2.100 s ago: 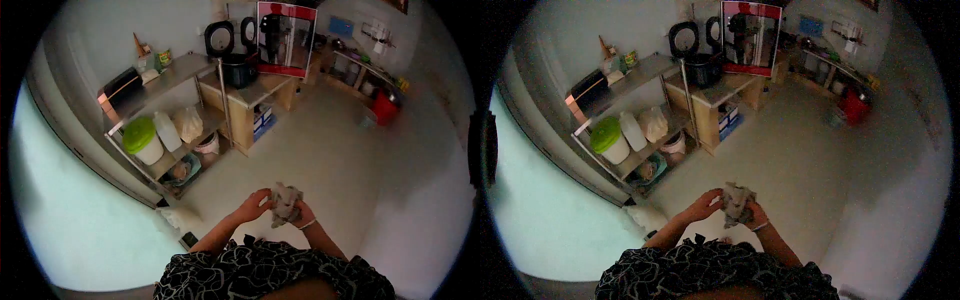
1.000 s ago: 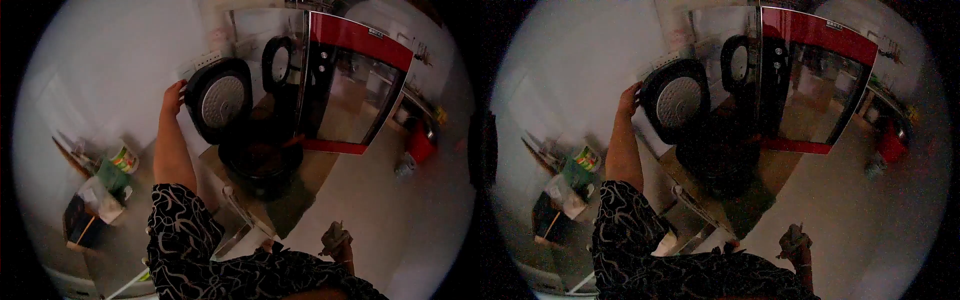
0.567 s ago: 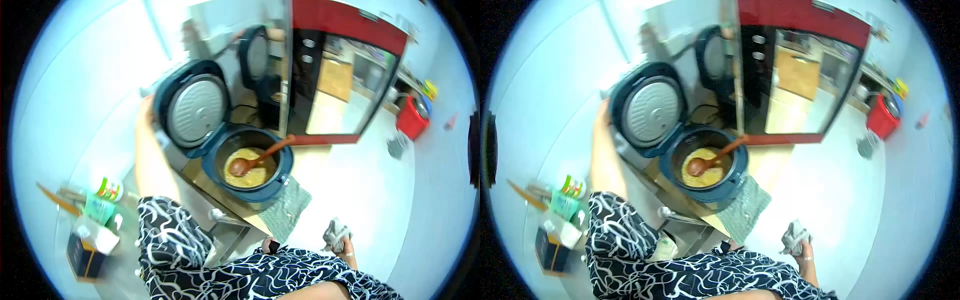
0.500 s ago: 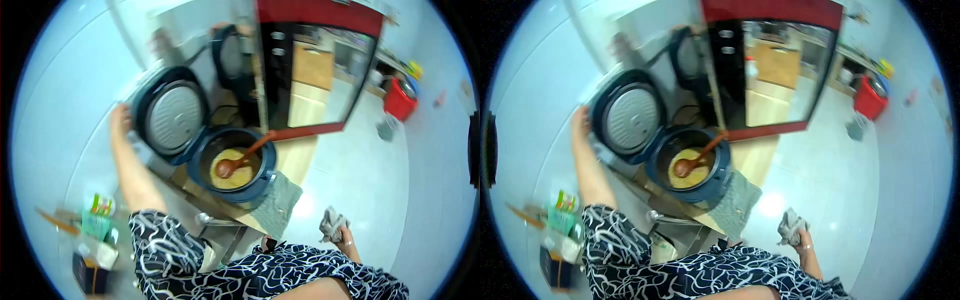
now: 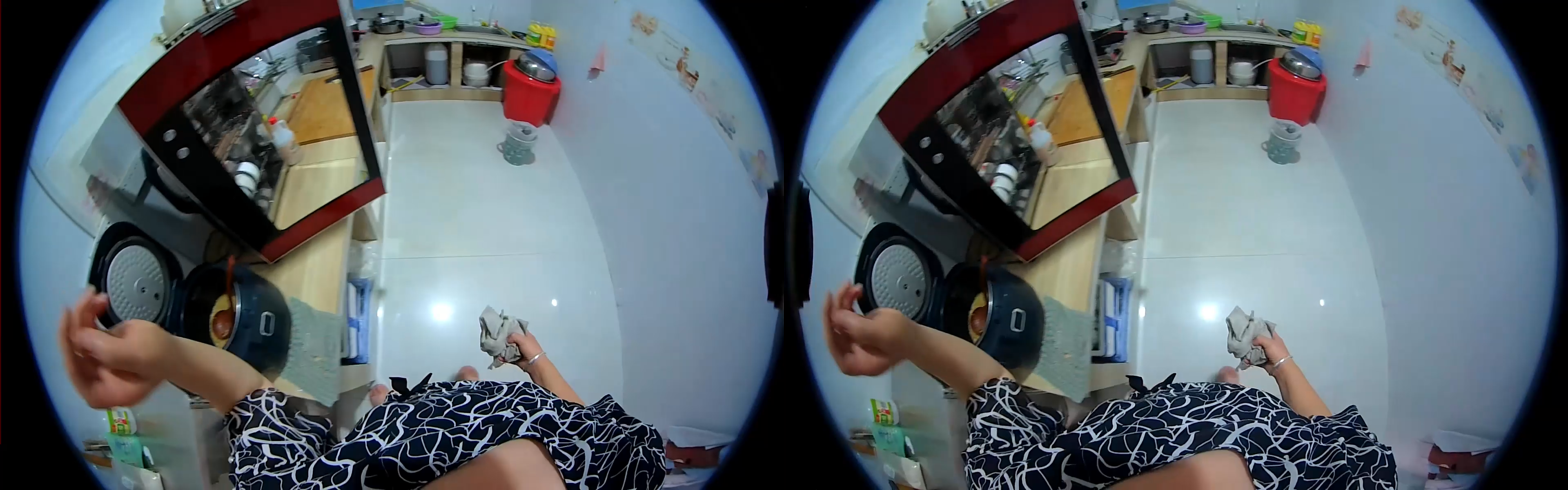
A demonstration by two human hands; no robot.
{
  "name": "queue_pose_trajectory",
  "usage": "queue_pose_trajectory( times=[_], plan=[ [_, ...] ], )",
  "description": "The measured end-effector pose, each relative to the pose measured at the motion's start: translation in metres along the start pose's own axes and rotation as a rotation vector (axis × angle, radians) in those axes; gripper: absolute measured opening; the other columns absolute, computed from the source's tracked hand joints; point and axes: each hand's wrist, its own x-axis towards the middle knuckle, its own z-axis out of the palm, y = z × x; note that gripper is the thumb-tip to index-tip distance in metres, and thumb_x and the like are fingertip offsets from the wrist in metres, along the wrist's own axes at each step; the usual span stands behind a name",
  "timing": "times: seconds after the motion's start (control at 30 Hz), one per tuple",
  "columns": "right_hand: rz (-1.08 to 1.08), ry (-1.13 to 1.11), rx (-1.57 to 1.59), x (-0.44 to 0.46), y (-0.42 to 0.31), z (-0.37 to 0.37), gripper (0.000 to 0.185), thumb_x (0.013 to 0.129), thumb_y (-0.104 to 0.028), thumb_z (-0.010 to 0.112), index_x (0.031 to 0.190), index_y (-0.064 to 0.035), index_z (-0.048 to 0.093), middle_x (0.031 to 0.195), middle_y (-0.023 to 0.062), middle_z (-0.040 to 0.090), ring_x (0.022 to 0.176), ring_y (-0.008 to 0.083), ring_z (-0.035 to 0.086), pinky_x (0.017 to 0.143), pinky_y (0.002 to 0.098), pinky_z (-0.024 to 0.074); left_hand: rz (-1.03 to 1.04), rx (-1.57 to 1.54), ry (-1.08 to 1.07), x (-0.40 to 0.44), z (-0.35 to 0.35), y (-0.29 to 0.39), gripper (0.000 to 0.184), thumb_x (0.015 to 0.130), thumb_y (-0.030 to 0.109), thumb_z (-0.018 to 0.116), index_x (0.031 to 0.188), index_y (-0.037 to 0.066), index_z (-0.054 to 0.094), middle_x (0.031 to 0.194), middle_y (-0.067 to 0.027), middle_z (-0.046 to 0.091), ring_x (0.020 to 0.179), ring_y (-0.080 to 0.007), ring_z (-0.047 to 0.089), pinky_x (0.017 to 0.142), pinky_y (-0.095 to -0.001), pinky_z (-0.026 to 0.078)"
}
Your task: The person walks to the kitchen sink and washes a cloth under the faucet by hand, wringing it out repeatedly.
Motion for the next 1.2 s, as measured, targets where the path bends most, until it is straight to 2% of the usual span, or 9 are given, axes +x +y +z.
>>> queue_pose_trajectory(
  times=[0.13, 0.2, 0.27, 0.37, 0.47, 0.6, 0.7, 1.0, 1.2],
  plan=[
    [-0.021, 0.11, -0.013, 0.018, -0.041, -0.055, 0.042, 0.061, -0.002, 0.048, 0.102, -0.0071, 0.039, 0.085, 0.0131, 0.05, 0.066, 0.0284, 0.053, 0.045, 0.0425, 0.0473, 0.211, -0.252, -0.146, -0.072, 0.047, 0.109, 0.023, 0.07, -0.002, 0.032, 0.091, -0.01, 0.039, 0.083, -0.0228, 0.046, 0.051, -0.0224, 0.051, 0.044, -0.0252, 0.045],
    [-0.017, 0.126, 0.006, 0.02, -0.069, -0.062, 0.044, 0.062, -0.002, 0.047, 0.104, -0.0085, 0.037, 0.089, 0.0133, 0.049, 0.068, 0.0285, 0.053, 0.047, 0.0427, 0.0477, 0.046, -0.258, -0.428, -0.103, 0.057, 0.143, 0.029, 0.069, -0.004, 0.033, 0.099, -0.005, 0.033, 0.093, -0.0212, 0.041, 0.061, -0.0254, 0.052, 0.05, -0.0266, 0.046],
    [0.012, 0.068, 0.094, 0.039, -0.087, -0.07, 0.045, 0.063, -0.003, 0.046, 0.107, -0.01, 0.036, 0.092, 0.0139, 0.048, 0.07, 0.0294, 0.053, 0.05, 0.0428, 0.0479, -0.373, -0.422, -0.572, -0.141, 0.068, 0.168, 0.028, 0.069, -0.005, 0.039, 0.097, -0.005, 0.038, 0.093, -0.0201, 0.044, 0.073, -0.0269, 0.051, 0.059, -0.0272, 0.046],
    [-0.009, 0.003, 0.107, 0.09, -0.118, -0.078, 0.041, 0.064, -0.006, 0.047, 0.104, -0.0045, 0.039, 0.09, 0.0144, 0.05, 0.073, 0.029, 0.054, 0.051, 0.0408, 0.048, -0.361, -0.274, -0.903, -0.176, 0.113, 0.183, 0.029, 0.069, -0.007, 0.048, 0.098, -0.003, 0.045, 0.099, -0.0167, 0.047, 0.07, -0.0191, 0.051, 0.057, -0.0228, 0.043],
    [-0.064, -0.066, 0.192, 0.139, -0.185, -0.061, 0.037, 0.065, -0.009, 0.049, 0.1, -0.0026, 0.042, 0.089, 0.0139, 0.052, 0.075, 0.0275, 0.054, 0.054, 0.0401, 0.0473, -0.476, -0.152, -1.109, -0.208, 0.169, 0.194, 0.026, 0.072, -0.001, 0.049, 0.097, 0.0, 0.047, 0.098, -0.0142, 0.049, 0.07, -0.0221, 0.052, 0.06, -0.0252, 0.044],
    [-0.282, -0.23, 0.251, 0.209, -0.269, -0.035, 0.035, 0.065, -0.006, 0.047, 0.099, -0.001, 0.044, 0.089, 0.0114, 0.053, 0.076, 0.0254, 0.054, 0.057, 0.0397, 0.0478, -0.513, -0.278, -1.324, -0.285, 0.248, 0.197, 0.026, 0.073, 0.002, 0.05, 0.098, 0.003, 0.046, 0.096, -0.0139, 0.05, 0.078, -0.0258, 0.053, 0.061, -0.0286, 0.044],
    [-0.345, -0.196, 0.22, 0.218, -0.332, -0.013, 0.035, 0.065, -0.004, 0.045, 0.099, -0.0004, 0.043, 0.088, 0.0115, 0.052, 0.075, 0.025, 0.054, 0.055, 0.0382, 0.0492, -0.517, -0.392, -1.522, -0.311, 0.315, 0.207, 0.026, 0.071, 0.006, 0.052, 0.096, 0.004, 0.046, 0.097, -0.0137, 0.049, 0.083, -0.0309, 0.049, 0.067, -0.0334, 0.042],
    [-0.399, 0.022, 0.224, 0.34, -0.427, -0.028, 0.045, 0.063, -0.001, 0.046, 0.107, -0.0042, 0.036, 0.093, 0.0135, 0.048, 0.074, 0.0283, 0.053, 0.05, 0.0405, 0.0483, -0.368, -0.903, -1.778, -0.419, 0.505, 0.227, 0.022, 0.073, 0.018, 0.053, 0.088, 0.002, 0.049, 0.084, -0.0124, 0.053, 0.075, -0.0289, 0.052, 0.064, -0.0347, 0.042],
    [-0.348, 0.259, 0.167, 0.449, -0.532, -0.046, 0.052, 0.06, 0.0, 0.045, 0.11, -0.0074, 0.033, 0.09, 0.0139, 0.047, 0.068, 0.0285, 0.054, 0.042, 0.0389, 0.0471, -0.432, -0.723, -1.87, -0.505, 0.634, 0.23, 0.023, 0.074, 0.022, 0.051, 0.088, 0.004, 0.049, 0.083, -0.0122, 0.053, 0.076, -0.0288, 0.051, 0.065, -0.0367, 0.04]
  ],
)
